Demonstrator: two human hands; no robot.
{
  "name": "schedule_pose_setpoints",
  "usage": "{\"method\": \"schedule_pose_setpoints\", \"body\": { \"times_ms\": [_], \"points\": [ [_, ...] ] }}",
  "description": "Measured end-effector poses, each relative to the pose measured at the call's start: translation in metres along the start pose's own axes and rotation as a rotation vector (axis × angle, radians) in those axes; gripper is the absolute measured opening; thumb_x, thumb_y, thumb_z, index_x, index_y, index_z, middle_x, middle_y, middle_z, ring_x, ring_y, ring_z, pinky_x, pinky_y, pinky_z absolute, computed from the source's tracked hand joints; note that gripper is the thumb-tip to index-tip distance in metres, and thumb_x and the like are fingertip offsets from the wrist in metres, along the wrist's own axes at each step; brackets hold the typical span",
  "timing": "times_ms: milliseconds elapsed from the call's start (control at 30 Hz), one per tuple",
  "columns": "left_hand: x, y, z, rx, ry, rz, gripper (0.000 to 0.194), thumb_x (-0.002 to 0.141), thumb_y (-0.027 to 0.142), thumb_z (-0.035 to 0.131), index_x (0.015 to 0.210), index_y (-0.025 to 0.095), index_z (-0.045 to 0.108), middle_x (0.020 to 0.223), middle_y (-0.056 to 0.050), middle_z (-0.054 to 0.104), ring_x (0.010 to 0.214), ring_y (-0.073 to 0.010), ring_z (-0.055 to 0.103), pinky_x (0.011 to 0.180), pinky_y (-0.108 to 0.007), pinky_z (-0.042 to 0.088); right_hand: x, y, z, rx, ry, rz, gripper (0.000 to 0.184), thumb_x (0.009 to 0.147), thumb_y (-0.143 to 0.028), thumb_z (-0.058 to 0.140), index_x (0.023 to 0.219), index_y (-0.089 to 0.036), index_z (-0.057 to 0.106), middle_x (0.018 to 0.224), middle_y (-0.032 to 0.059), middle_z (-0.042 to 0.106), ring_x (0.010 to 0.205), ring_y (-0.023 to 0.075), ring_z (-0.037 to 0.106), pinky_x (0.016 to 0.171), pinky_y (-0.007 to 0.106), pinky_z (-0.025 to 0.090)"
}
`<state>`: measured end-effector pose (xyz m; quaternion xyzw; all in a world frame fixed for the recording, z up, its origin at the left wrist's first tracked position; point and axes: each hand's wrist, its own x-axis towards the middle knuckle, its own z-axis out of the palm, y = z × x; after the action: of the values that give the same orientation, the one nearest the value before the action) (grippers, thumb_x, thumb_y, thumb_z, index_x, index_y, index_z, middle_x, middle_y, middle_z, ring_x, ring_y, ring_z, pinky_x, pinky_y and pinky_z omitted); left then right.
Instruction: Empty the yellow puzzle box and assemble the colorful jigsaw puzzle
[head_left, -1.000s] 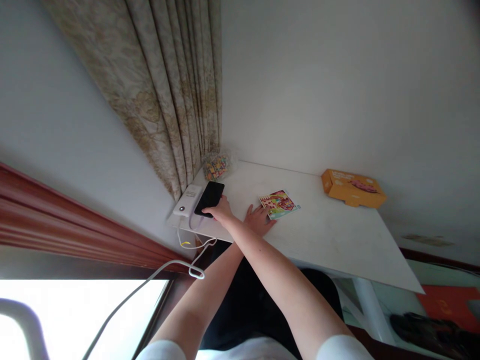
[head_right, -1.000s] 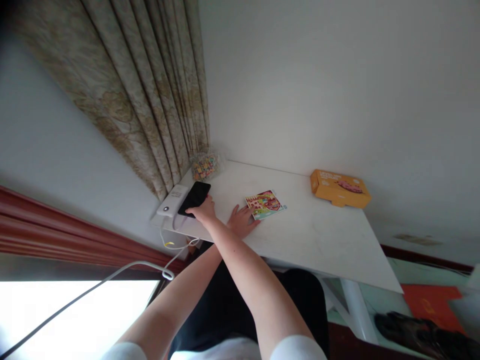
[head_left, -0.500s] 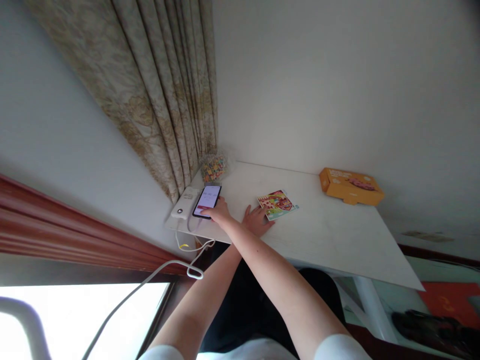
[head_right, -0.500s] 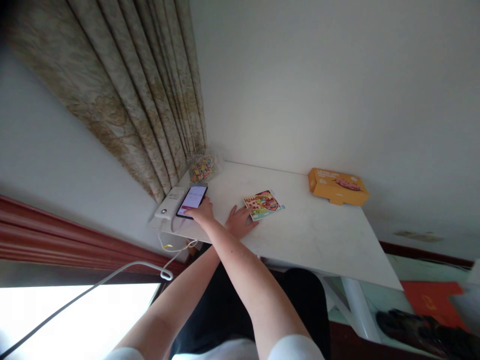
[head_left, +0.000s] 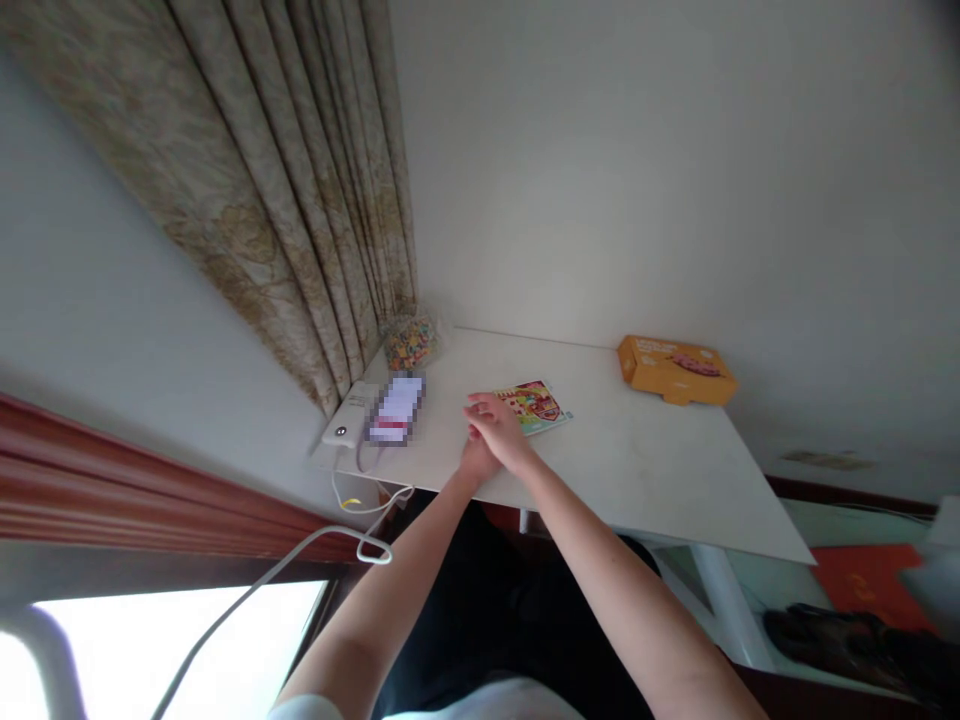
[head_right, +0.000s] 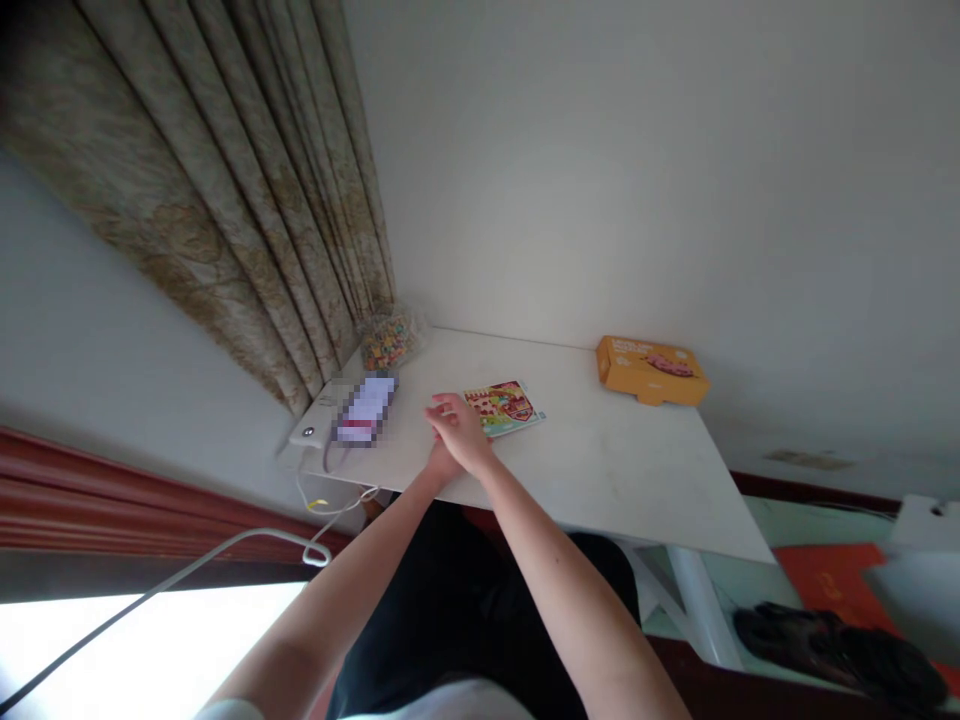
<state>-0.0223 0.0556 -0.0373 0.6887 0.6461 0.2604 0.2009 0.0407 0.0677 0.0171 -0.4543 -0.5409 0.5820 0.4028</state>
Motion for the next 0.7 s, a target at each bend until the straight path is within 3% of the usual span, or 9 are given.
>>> {"method": "schedule_pose_setpoints", "body": {
  "times_ms": [67,167,300,400,533,700],
  "points": [
    [0.001,0.004,-0.006,-0.154,-0.017,-0.030,0.039,0.093,0.024,0.064,0.131,0.019,0.069,0.123,-0.009,0.075,0.114,-0.0251,0.070,0.102,-0.034,0.054,-0.008,0.007,-0.043,-0.013,0.046,-0.086,0.050,0.076,-0.067,0.072,0.099,-0.023,0.070,0.090,0.0062,0.070,0.077,0.0227,0.064,0.065,0.031,0.051],
    [0.009,0.011,-0.015,-0.348,0.055,-0.169,0.042,0.090,0.034,0.071,0.130,0.021,0.071,0.114,-0.006,0.079,0.106,-0.0234,0.073,0.095,-0.032,0.056,-0.019,0.028,-0.109,-0.139,0.282,-0.147,0.052,0.076,-0.073,0.067,0.087,-0.022,0.068,0.080,0.0069,0.069,0.073,0.0228,0.062,0.065,0.032,0.047],
    [0.022,0.020,-0.025,-0.321,0.046,-0.261,0.035,0.089,0.037,0.071,0.120,0.021,0.076,0.106,-0.007,0.081,0.100,-0.0250,0.074,0.091,-0.033,0.056,-0.032,0.057,-0.169,-0.357,0.516,-0.176,0.055,0.079,-0.076,0.059,0.076,-0.022,0.064,0.070,0.0064,0.067,0.066,0.0220,0.057,0.066,0.035,0.045],
    [0.028,0.029,-0.030,-0.098,-0.031,-0.233,0.031,0.088,0.038,0.072,0.113,0.021,0.078,0.105,-0.010,0.080,0.100,-0.0277,0.074,0.092,-0.034,0.054,-0.037,0.067,-0.182,-0.394,0.521,-0.183,0.051,0.083,-0.073,0.056,0.077,-0.022,0.063,0.069,0.0063,0.067,0.065,0.0224,0.059,0.066,0.034,0.044],
    [0.030,0.043,-0.035,0.218,-0.116,-0.232,0.035,0.088,0.040,0.069,0.113,0.016,0.077,0.110,-0.017,0.078,0.104,-0.0315,0.073,0.090,-0.035,0.055,-0.039,0.069,-0.179,-0.466,0.429,-0.191,0.043,0.087,-0.064,0.056,0.079,-0.023,0.065,0.074,0.0071,0.071,0.067,0.0227,0.062,0.068,0.034,0.045],
    [0.028,0.049,-0.039,0.401,-0.090,-0.111,0.042,0.097,0.050,0.059,0.111,0.014,0.077,0.111,-0.022,0.077,0.105,-0.0341,0.073,0.089,-0.038,0.055,-0.038,0.070,-0.178,-0.521,0.433,-0.191,0.042,0.089,-0.061,0.053,0.081,-0.023,0.068,0.079,0.0089,0.074,0.071,0.0238,0.066,0.070,0.034,0.047]
  ]
}}
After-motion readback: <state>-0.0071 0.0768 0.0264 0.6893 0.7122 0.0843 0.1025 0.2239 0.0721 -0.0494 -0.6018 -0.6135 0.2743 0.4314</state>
